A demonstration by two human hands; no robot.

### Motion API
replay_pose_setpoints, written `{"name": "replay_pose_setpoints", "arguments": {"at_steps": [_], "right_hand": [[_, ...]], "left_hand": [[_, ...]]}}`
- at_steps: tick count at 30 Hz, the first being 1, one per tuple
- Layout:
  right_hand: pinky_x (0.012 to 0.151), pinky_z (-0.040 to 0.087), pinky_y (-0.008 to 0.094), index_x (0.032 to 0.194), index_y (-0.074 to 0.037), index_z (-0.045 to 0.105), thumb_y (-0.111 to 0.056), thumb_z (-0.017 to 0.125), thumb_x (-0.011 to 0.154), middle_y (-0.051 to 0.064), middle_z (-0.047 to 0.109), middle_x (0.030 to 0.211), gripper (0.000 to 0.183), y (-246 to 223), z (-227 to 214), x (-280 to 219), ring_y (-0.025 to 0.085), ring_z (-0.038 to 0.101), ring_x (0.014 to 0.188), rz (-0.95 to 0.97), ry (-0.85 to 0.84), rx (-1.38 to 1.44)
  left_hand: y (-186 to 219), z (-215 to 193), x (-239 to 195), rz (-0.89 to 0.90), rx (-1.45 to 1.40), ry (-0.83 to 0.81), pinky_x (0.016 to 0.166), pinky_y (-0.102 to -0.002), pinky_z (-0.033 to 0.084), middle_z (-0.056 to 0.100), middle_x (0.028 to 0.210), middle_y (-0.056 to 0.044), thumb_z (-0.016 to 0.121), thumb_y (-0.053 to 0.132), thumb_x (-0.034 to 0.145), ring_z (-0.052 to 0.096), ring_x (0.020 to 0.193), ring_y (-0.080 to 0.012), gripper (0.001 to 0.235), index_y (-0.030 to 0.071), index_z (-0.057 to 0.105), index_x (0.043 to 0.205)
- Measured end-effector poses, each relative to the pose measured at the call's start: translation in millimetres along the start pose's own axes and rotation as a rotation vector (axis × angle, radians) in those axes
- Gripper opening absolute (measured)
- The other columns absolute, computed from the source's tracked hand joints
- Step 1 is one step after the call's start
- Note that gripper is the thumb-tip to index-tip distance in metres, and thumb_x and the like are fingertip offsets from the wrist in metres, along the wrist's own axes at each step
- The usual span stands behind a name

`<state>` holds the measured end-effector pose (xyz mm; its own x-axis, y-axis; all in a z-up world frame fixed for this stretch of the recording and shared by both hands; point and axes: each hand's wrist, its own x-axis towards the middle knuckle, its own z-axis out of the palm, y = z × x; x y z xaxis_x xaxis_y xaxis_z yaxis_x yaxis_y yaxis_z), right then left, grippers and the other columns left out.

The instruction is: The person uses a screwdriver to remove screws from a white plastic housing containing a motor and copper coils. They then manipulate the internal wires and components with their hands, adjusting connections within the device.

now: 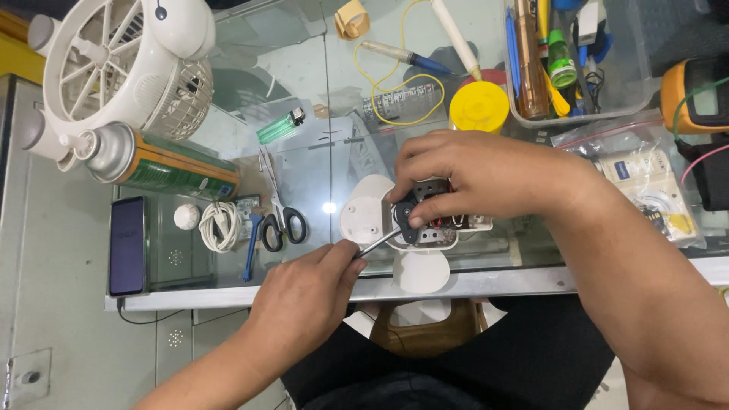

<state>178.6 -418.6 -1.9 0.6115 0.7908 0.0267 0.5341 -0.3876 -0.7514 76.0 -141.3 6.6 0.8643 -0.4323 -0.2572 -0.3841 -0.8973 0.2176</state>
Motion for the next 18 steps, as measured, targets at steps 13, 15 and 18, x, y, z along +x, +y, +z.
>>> {"name": "replay_pose_setpoints", "arguments": {"at_steps": [13,15,18], "right_hand": [[0.092,0.048,0.035,0.122,-0.025,0.075,-0.043,0.073,0.088,-0.004,0.067,0.113,0.038,-17,0,-8,0.017,0.063,0.110,0.049,-0.001,-0.105],[0.089,0.044,0.063,0.120,-0.031,0.077,-0.049,0.067,0.088,0.008,0.055,0.143,0.038,-31,0,-11,0.035,0.048,0.133,-0.038,0.127,-0.508],[0.100,0.039,0.063,0.119,-0.024,0.074,-0.052,0.065,0.088,0.011,0.059,0.147,0.042,-52,15,-5,0.037,0.051,0.136,-0.302,0.260,-0.628]], "left_hand": [[19,0,-6,0.038,-0.067,0.023,0.041,-0.054,0.044,0.063,0.063,-0.008,0.050,0.031,0.107,0.060,0.049,-0.0404,0.022,0.011,0.053,0.098],[17,-7,-7,-0.003,-0.160,-0.040,0.054,-0.058,0.043,0.070,0.077,-0.010,0.049,0.036,0.106,0.062,0.066,-0.0461,0.026,0.011,0.054,0.097],[18,-27,-10,-0.012,-0.336,-0.134,0.067,-0.053,0.047,0.074,0.090,-0.014,0.052,0.046,0.101,0.068,0.085,-0.0425,0.038,0.011,0.061,0.112]]}}
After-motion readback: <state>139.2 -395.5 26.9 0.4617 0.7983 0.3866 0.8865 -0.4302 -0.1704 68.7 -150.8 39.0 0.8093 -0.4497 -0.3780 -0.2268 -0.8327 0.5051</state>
